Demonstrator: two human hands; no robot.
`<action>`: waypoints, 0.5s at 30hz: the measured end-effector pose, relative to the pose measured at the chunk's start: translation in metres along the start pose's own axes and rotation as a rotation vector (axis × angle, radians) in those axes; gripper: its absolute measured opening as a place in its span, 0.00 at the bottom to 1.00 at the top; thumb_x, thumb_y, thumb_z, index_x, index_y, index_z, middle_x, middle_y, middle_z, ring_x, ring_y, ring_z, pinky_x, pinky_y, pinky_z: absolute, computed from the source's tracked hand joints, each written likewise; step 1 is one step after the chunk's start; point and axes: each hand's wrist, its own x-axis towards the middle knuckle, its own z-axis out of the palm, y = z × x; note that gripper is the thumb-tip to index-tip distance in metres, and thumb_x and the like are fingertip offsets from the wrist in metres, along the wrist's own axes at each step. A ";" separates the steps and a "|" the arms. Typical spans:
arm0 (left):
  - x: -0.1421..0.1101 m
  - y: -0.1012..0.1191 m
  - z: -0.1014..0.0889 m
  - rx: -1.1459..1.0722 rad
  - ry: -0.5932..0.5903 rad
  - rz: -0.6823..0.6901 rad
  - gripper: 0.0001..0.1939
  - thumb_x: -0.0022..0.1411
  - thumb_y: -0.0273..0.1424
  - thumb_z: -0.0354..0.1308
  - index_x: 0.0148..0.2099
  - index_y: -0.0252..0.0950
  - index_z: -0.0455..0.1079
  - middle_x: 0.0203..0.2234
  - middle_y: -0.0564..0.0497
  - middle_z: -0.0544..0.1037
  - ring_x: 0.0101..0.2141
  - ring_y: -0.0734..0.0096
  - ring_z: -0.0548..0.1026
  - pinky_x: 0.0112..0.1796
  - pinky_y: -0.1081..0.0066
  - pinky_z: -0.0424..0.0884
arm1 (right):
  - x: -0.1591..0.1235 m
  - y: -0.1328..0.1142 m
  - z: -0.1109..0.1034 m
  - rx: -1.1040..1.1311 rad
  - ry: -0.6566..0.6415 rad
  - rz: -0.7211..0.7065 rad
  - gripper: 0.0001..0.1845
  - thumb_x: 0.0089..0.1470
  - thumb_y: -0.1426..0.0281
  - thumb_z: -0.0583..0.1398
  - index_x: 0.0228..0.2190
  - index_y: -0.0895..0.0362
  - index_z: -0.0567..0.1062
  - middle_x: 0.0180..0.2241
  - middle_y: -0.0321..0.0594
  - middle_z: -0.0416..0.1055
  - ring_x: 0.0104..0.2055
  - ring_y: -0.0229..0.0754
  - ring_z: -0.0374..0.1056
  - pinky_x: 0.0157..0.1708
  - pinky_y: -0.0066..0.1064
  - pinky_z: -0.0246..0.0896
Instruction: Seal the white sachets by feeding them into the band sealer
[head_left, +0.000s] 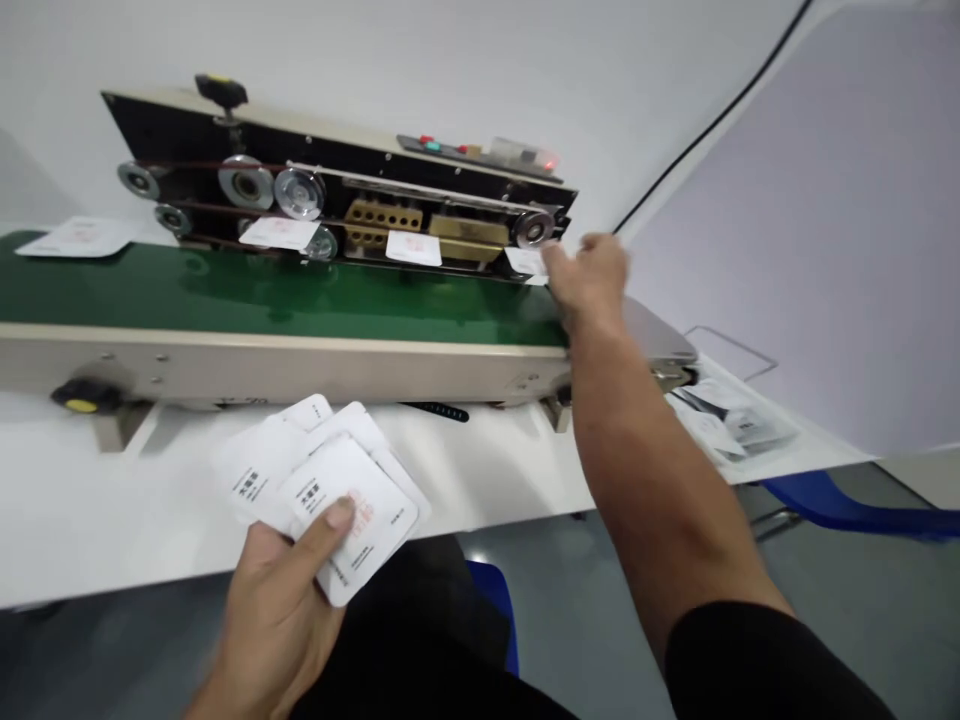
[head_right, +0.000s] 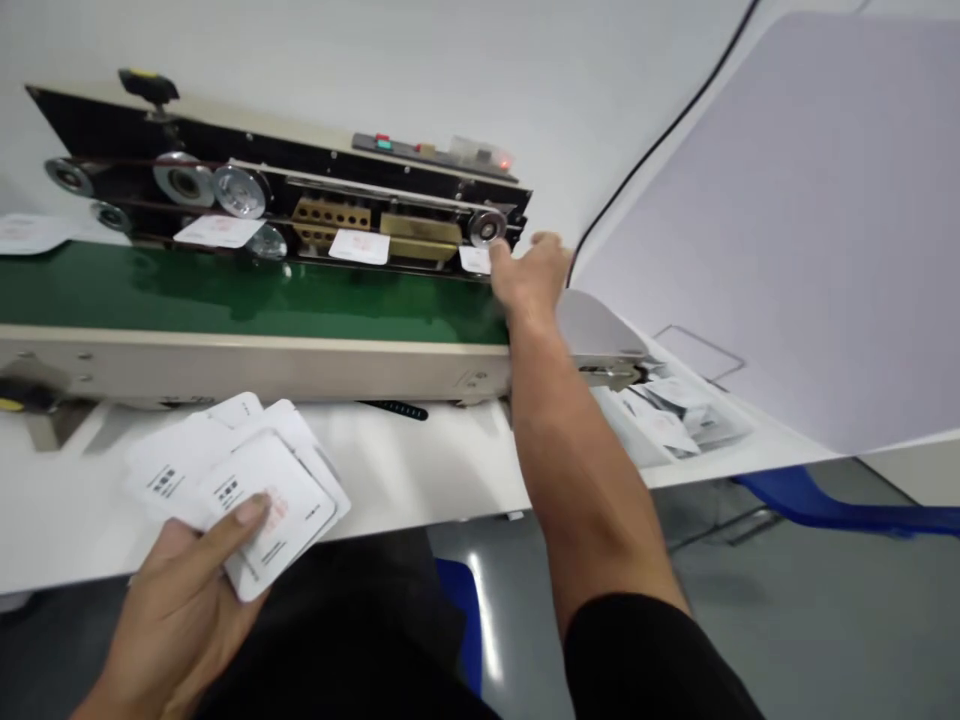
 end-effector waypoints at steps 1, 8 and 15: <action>0.002 0.000 0.001 -0.015 0.004 0.007 0.39 0.51 0.16 0.63 0.62 0.47 0.63 0.49 0.50 0.78 0.50 0.57 0.74 0.44 0.67 0.76 | -0.025 -0.002 -0.004 0.009 0.098 -0.130 0.13 0.56 0.65 0.61 0.41 0.59 0.68 0.42 0.46 0.64 0.50 0.48 0.61 0.47 0.40 0.61; 0.012 -0.009 -0.004 -0.040 -0.105 -0.048 0.40 0.49 0.23 0.69 0.63 0.43 0.61 0.45 0.46 0.80 0.48 0.51 0.76 0.49 0.58 0.74 | -0.206 0.003 -0.037 0.174 -0.817 -0.389 0.37 0.45 0.55 0.68 0.52 0.53 0.62 0.47 0.46 0.61 0.44 0.47 0.63 0.42 0.41 0.66; 0.010 -0.021 -0.002 -0.009 -0.162 -0.066 0.40 0.52 0.28 0.69 0.65 0.44 0.59 0.48 0.45 0.78 0.52 0.51 0.72 0.50 0.60 0.73 | -0.205 0.017 -0.031 0.348 -0.986 -0.043 0.24 0.58 0.61 0.60 0.53 0.53 0.64 0.52 0.43 0.67 0.51 0.47 0.66 0.52 0.45 0.62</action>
